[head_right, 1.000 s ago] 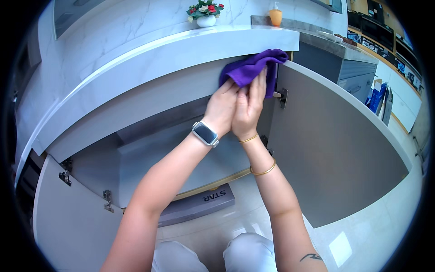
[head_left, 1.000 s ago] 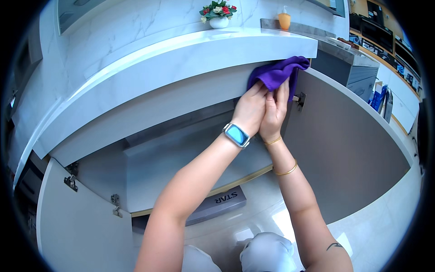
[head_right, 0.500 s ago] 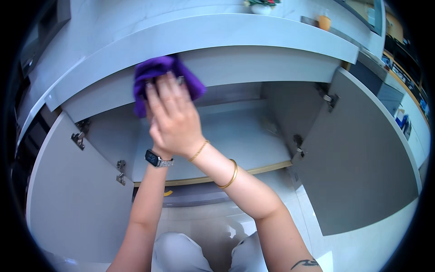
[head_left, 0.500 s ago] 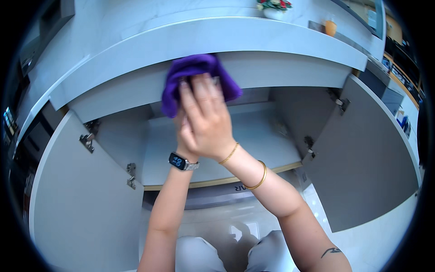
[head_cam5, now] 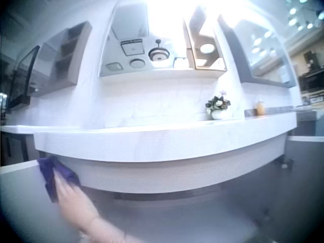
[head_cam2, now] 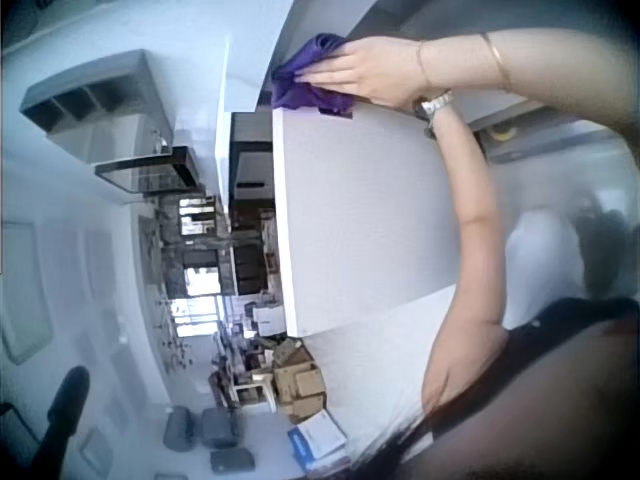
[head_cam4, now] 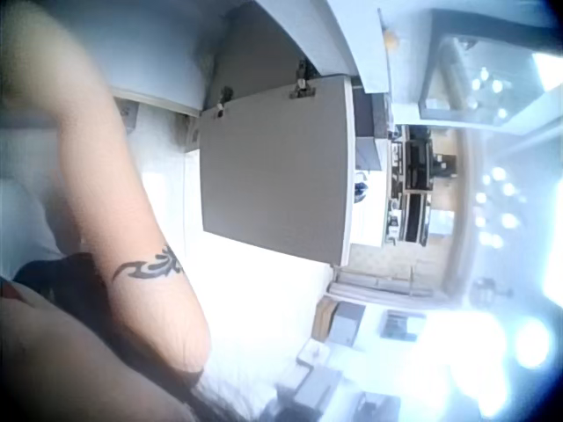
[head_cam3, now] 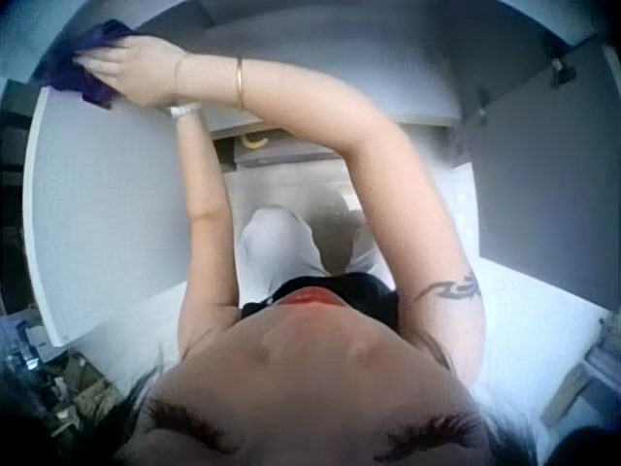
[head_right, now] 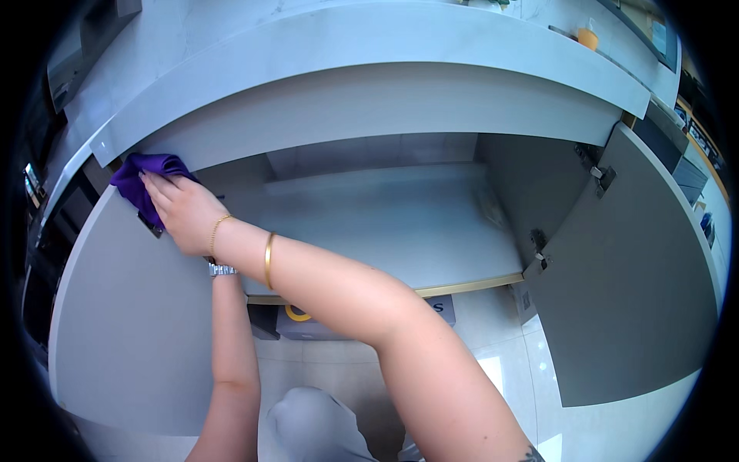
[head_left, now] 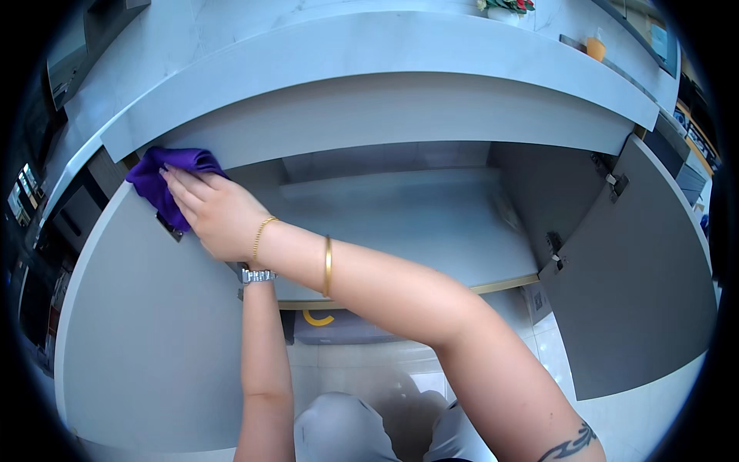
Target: The person wipes the interior of a cabinet, the surface of bathroom sinks, and cabinet doors with a purple cloth.
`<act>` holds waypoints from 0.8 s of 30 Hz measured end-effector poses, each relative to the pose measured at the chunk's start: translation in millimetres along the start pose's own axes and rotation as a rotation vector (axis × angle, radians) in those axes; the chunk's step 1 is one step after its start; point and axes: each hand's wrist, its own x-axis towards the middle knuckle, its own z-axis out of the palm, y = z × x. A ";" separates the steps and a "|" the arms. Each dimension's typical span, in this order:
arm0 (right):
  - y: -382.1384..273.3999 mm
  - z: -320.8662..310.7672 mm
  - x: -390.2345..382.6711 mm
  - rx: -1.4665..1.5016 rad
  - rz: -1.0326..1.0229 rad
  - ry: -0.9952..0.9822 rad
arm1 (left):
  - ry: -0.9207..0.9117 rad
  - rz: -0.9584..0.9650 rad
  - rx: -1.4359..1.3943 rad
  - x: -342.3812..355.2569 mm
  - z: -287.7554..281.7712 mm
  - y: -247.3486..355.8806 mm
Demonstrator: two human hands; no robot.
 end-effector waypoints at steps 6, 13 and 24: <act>16.3 -41.3 -54.2 0.182 0.239 0.173 | 0.026 0.059 -0.009 -20.7 19.4 28.9; 4.3 -67.4 -136.5 0.227 0.507 0.358 | -0.097 0.174 -0.018 -107.3 50.6 71.1; -22.7 -32.6 -264.7 0.446 0.515 0.163 | -0.426 0.531 0.016 -149.8 69.3 97.9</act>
